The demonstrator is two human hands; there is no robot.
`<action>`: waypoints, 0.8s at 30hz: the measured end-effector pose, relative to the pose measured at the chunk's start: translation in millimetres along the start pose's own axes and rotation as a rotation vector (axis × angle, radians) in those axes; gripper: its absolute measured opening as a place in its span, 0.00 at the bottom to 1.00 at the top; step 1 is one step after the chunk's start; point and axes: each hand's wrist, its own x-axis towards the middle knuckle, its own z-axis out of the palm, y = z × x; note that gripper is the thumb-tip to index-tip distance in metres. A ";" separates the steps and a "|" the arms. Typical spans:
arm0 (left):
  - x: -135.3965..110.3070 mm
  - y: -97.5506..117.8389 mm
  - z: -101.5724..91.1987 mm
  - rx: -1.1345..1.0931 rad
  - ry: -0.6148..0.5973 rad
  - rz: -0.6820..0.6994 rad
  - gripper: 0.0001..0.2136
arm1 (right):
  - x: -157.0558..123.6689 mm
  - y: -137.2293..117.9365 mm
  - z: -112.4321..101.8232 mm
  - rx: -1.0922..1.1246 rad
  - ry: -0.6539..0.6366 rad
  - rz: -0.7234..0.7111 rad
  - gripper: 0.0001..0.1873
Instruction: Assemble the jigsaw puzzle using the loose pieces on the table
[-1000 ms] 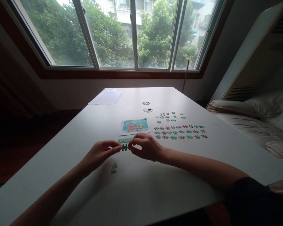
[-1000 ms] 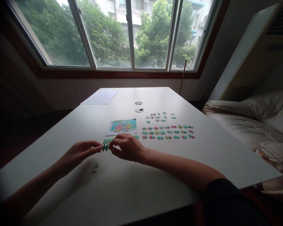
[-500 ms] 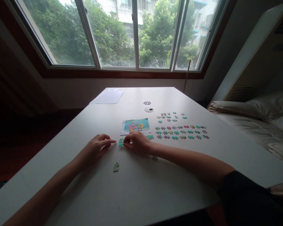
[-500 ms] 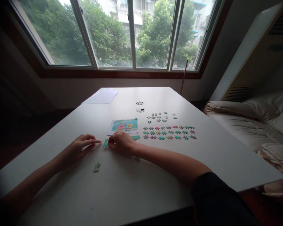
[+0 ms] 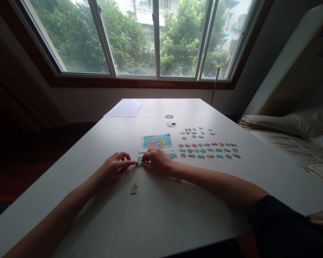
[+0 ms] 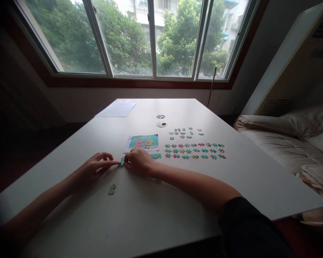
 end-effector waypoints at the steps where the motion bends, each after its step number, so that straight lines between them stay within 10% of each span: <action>1: -0.1 -0.2 0.1 0.002 -0.003 -0.001 0.18 | -0.5 -0.2 -0.3 -0.009 0.001 0.002 0.08; 24: 0.8 15.5 -11.2 0.305 -0.107 0.015 0.20 | -2.9 9.7 -4.0 -0.034 0.018 -0.110 0.09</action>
